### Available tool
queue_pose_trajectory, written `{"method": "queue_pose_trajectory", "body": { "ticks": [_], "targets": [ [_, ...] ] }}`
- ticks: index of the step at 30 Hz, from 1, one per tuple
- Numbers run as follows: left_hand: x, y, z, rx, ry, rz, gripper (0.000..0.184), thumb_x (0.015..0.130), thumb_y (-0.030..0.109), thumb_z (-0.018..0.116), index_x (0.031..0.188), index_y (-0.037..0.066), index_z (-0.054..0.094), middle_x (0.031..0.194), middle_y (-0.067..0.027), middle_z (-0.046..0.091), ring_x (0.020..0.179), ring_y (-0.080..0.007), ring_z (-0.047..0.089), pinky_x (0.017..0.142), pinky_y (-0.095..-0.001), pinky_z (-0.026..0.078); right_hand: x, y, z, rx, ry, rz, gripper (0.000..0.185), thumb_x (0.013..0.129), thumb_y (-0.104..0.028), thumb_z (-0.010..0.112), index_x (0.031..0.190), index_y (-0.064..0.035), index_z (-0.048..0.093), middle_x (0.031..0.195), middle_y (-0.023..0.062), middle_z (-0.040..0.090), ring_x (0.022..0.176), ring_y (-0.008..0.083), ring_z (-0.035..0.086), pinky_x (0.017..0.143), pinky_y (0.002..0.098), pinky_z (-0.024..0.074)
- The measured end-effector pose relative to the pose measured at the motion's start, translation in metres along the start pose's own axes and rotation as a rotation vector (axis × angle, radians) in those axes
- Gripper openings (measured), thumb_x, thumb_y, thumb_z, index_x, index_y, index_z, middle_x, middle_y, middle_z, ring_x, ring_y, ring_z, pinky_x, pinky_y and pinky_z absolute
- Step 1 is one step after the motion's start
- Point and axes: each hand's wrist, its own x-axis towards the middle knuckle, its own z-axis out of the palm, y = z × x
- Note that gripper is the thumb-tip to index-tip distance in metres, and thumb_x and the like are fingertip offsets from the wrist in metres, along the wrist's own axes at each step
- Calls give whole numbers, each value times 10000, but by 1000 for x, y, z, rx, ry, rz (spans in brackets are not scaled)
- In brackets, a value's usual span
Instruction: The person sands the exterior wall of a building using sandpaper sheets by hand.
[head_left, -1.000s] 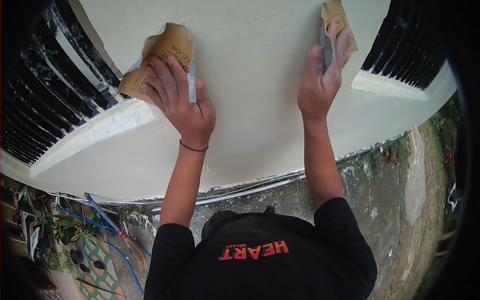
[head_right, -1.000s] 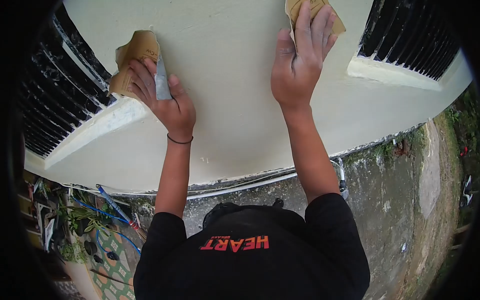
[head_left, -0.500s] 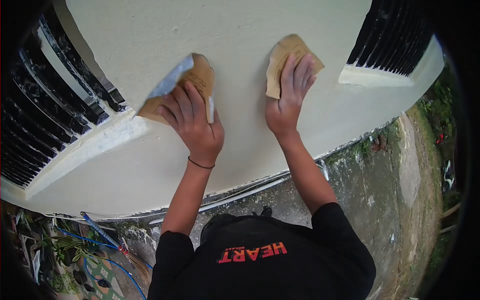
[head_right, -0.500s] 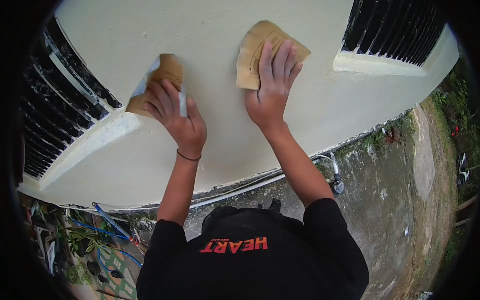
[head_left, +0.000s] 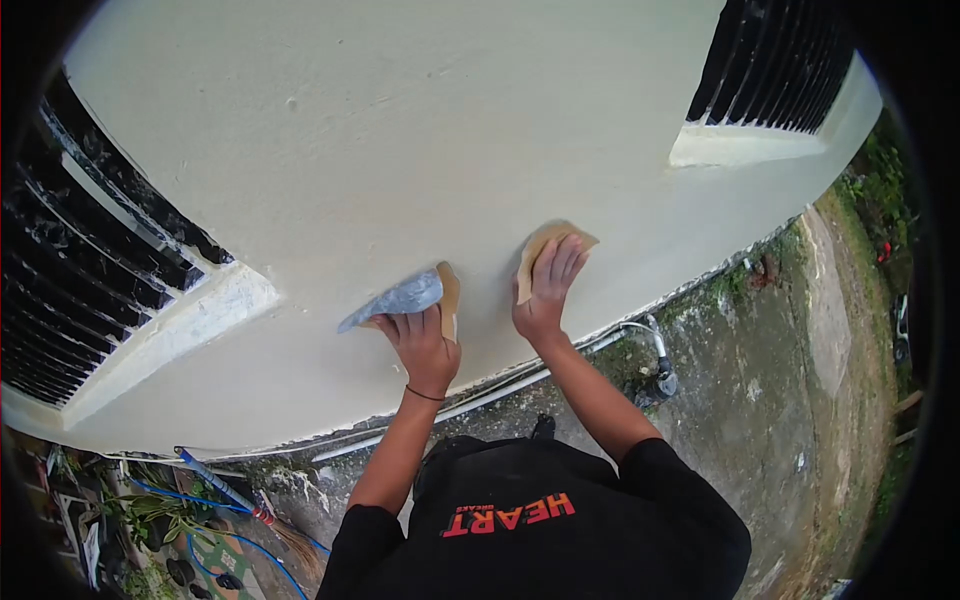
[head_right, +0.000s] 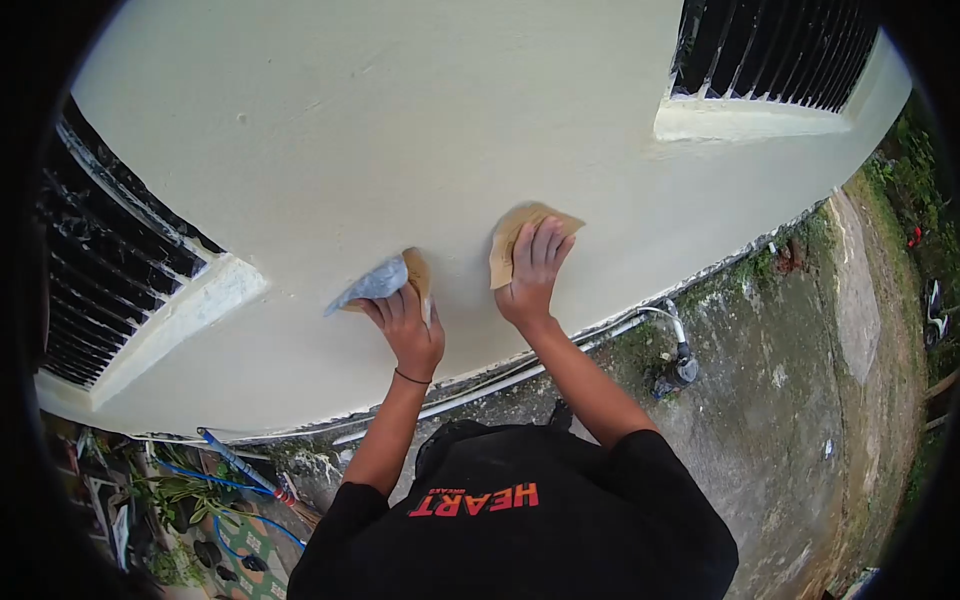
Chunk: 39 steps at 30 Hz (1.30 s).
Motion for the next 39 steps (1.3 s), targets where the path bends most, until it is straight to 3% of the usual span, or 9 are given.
{"method": "queue_pose_trajectory", "body": {
  "ticks": [6, 14, 19, 22, 27, 30, 32, 36, 39],
  "targets": [
    [104, 17, -43, 32, 609, -100, 545, 928, 278, 296, 1352, -44, 182, 1400, -287, 114, 1302, -448, 52, 1020, -556, -11, 127, -22, -41, 190, 262, 224, 614, 854, -215, 436, 1359, 23, 181, 1409, 294, 59, 1323, 411, 26, 1030, 526, -34],
    [17, -38, -15, 173, 326, -118, 571, 944, 336, 286, 1343, -59, 182, 1411, -262, 115, 1324, -388, 44, 1055, -484, 6, 28, 23, -26, 142, 27, 72, 536, 910, -301, 338, 1343, 6, 267, 1401, 293, 112, 1317, 423, 61, 1037, 518, 9],
    [2, -84, -28, -642, 529, -480, 605, 948, 365, 250, 1355, -59, 105, 1410, -275, 78, 1322, -391, 38, 1056, -488, 16, 88, 140, -70, 232, 313, 340, 565, 941, -318, 292, 1329, 84, 208, 1423, 253, 90, 1333, 348, 69, 1070, 387, 44],
    [13, -21, 0, -141, 665, -448, 615, 947, 364, 232, 1350, -76, 81, 1403, -289, 77, 1312, -420, 36, 1052, -503, 16, 54, 123, -44, 601, 342, 890, 577, 936, -288, 327, 1309, 129, 186, 1408, 278, 100, 1329, 335, 92, 1072, 359, 68],
    [-10, 2, 27, 40, 234, -353, 594, 948, 331, 246, 1355, -67, 76, 1414, -279, 14, 1312, -425, -9, 1042, -508, 3, -22, 9, -3, 160, 48, 451, 633, 923, -339, 294, 1348, 85, 93, 1406, 298, 51, 1308, 439, 9, 1052, 487, 26],
    [31, -27, -24, -314, 805, -458, 609, 953, 364, 282, 1296, -132, 200, 1347, -300, 227, 1258, -331, 260, 1031, -393, 195, 57, 69, -44, 385, 290, 510, 618, 937, -328, 299, 1353, 77, 89, 1427, 257, 12, 1337, 349, -5, 1066, 424, 15],
    [43, -68, -74, -600, 863, -896, 649, 951, 396, 294, 1139, -225, 314, 1128, -306, 442, 969, -298, 479, 876, -360, 391, 106, 158, -71, 597, 423, 723, 605, 935, -352, 341, 1323, 91, 201, 1368, 222, 269, 1260, 274, 281, 1029, 325, 209],
    [62, -64, -68, -437, 1019, -835, 621, 956, 355, 299, 1195, -217, 254, 1218, -334, 357, 1084, -326, 417, 952, -367, 323, 145, 159, -89, 615, 487, 896, 577, 932, -341, 358, 1282, 109, 267, 1320, 231, 336, 1197, 292, 354, 996, 326, 260],
    [42, -25, -14, -315, 863, -479, 587, 956, 264, 331, 1311, -147, 107, 1379, -296, 166, 1261, -328, 270, 1047, -371, 201, 91, 32, -40, 116, 298, 350, 592, 925, -305, 314, 1327, 106, 171, 1403, 281, 118, 1326, 382, 59, 1060, 458, 25]
  ]
}}
